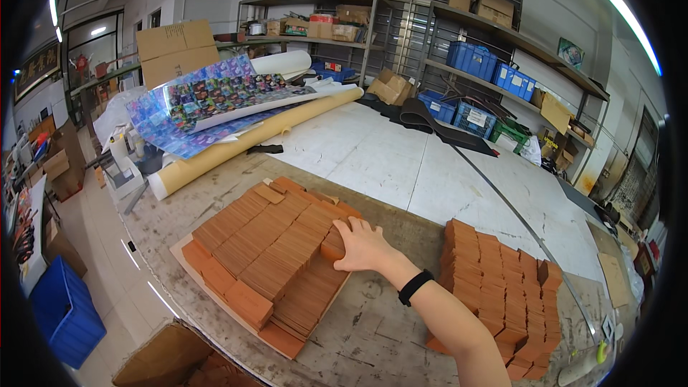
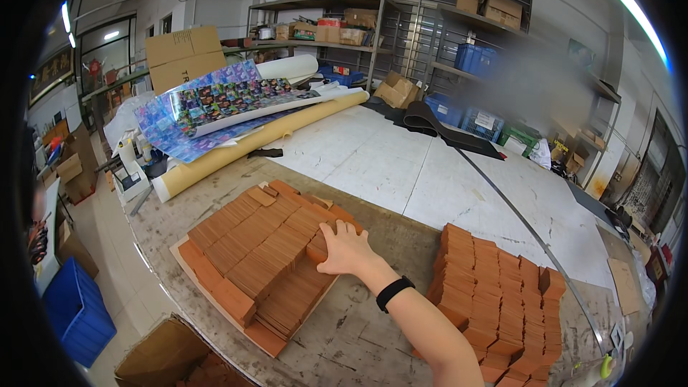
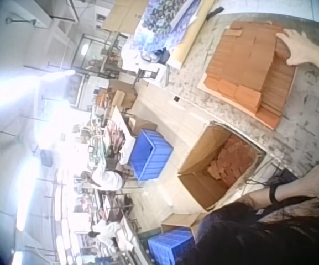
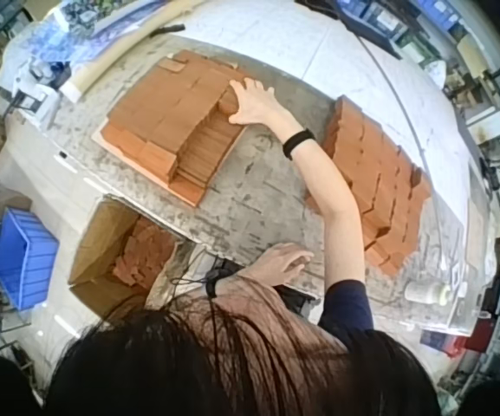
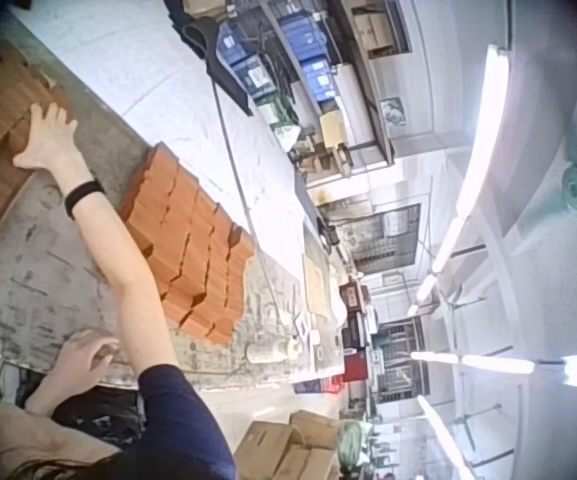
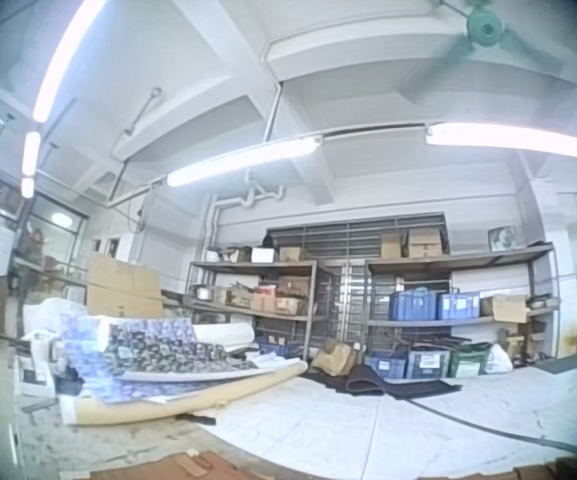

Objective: Sorting and stacking small rectangular brown leather pieces into piles on a workbench.

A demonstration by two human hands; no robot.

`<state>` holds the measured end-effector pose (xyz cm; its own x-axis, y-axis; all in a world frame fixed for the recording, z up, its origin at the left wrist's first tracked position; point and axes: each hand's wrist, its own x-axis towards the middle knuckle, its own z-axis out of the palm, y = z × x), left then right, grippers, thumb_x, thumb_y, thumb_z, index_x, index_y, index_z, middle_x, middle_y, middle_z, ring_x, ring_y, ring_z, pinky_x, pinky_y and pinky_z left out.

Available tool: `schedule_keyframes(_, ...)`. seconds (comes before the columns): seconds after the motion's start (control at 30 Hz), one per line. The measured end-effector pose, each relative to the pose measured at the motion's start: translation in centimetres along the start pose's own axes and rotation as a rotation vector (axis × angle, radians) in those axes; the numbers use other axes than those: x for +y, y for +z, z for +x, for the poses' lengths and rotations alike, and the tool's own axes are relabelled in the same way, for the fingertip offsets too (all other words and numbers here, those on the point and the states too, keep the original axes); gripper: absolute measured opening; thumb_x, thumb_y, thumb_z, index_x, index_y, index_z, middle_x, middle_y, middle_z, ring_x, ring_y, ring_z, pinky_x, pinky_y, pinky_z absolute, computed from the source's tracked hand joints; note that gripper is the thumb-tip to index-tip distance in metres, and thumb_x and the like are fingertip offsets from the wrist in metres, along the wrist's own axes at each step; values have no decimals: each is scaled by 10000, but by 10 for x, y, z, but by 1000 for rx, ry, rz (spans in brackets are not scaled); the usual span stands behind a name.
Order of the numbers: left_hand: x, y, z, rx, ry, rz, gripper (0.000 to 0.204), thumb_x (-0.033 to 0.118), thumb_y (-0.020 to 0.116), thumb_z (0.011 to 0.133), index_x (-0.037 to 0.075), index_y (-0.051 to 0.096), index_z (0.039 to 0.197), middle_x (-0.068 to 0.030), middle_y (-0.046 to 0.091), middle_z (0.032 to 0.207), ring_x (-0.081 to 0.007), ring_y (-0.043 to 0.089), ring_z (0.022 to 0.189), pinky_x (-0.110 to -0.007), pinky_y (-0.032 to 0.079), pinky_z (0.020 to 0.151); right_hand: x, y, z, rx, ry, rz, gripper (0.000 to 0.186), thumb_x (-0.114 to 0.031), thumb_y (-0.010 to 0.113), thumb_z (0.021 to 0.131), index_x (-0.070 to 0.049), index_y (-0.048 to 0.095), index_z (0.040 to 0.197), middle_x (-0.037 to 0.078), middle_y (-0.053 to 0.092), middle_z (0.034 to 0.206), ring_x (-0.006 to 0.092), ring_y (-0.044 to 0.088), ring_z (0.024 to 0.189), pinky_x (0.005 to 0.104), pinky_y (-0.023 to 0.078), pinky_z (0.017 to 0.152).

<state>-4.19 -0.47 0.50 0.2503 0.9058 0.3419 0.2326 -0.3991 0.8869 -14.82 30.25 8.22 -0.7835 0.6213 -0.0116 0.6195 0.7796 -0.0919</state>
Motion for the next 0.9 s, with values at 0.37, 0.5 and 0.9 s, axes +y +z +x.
schedule_keyframes(0.37, 13, 5, -3, -5, -75, -26, 260, 112, 604, 921, 55, 611, 1175, -150, 646, 992, -318, 643, 960, -400, 524, 825, -4, -20, -16, 1, 92, 122, 1123, -342, 822, 585, -138, 247, 1528, 281, 473, 1308, 418, 433, 1249, 569, 364, 984)
schedule_keyframes(0.5, -4, 15, -15, 193, -166, -289, 471, 67, 661, 897, 54, 490, 1336, -124, 582, 1199, -236, 627, 1039, -353, 522, 839, -23, -37, -91, 208, -27, 438, 1142, -305, 856, 603, -115, 217, 1531, 268, 472, 1307, 408, 450, 1241, 523, 377, 1015)
schedule_keyframes(0.9, 22, 7, 20, 509, 350, -75, 858, 303, 937, 585, 116, 547, 1326, -168, 455, 1410, -387, 444, 1327, -485, 421, 1048, -75, -25, -390, 388, 630, 1932, 1008, -71, 754, 830, -158, 62, 1558, 121, 397, 1415, 247, 469, 1263, 404, 444, 1029)
